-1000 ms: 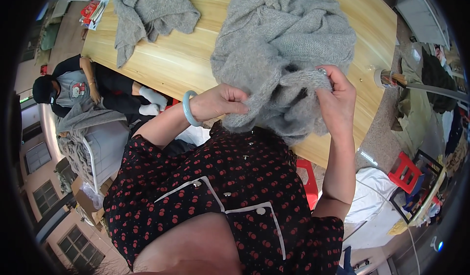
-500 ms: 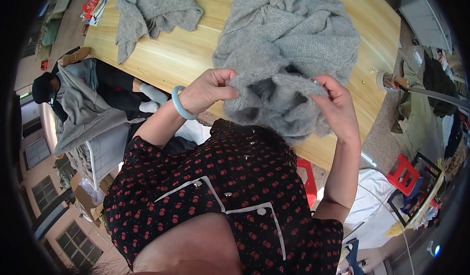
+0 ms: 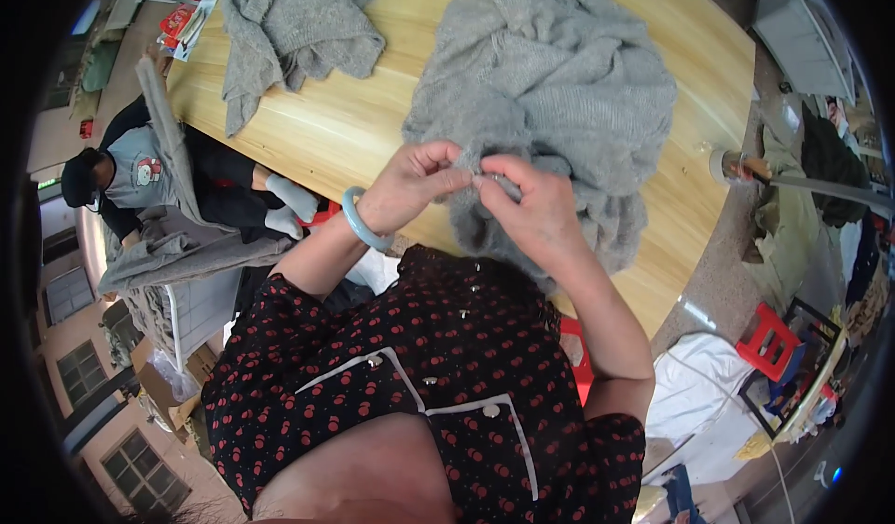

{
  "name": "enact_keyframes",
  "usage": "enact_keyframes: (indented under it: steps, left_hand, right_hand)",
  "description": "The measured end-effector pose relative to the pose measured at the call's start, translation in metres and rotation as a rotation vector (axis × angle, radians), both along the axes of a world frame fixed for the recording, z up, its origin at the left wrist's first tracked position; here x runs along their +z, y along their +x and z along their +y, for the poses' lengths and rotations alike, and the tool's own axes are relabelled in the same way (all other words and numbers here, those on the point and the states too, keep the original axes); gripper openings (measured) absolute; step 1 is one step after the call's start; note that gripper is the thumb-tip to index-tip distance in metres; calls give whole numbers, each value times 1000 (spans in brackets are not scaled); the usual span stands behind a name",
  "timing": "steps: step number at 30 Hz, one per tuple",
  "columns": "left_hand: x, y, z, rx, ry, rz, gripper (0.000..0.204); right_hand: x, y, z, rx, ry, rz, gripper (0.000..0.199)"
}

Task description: Inspecting and removing loose fibers from fuzzy grey garments on a wooden work table.

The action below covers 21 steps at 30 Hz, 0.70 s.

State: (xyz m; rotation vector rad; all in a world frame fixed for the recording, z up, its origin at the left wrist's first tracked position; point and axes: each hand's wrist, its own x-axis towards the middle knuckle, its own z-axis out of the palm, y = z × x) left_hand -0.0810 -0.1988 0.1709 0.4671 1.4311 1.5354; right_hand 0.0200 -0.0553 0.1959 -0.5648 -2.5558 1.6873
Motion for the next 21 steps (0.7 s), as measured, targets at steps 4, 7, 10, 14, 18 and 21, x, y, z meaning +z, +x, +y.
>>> enact_keyframes:
  steps: [4, 7, 10, 14, 18, 21]
  left_hand:
    - [-24, -1, 7, 57, 39, -17, 4]
    - [-41, 0, 13, 86, 96, 16, 3]
    - [-44, 3, 10, 91, 168, -73, 2]
    - [-34, 8, 12, 148, 113, -175, 6]
    - [-51, 16, 8, 219, 134, -226, 10]
    - [-61, 20, 13, 161, 63, -40, 10]
  right_hand:
    - [-13, -5, 2, -27, 116, 62, 18]
    - [-21, -5, 8, -17, 100, 57, 17]
    - [-22, -6, 9, 15, 114, 54, 17]
    - [-41, -3, 10, -33, 79, 101, 18]
    - [-23, -6, 5, 48, 57, -6, 15]
    - [-31, -2, 1, -14, 204, 3, 14]
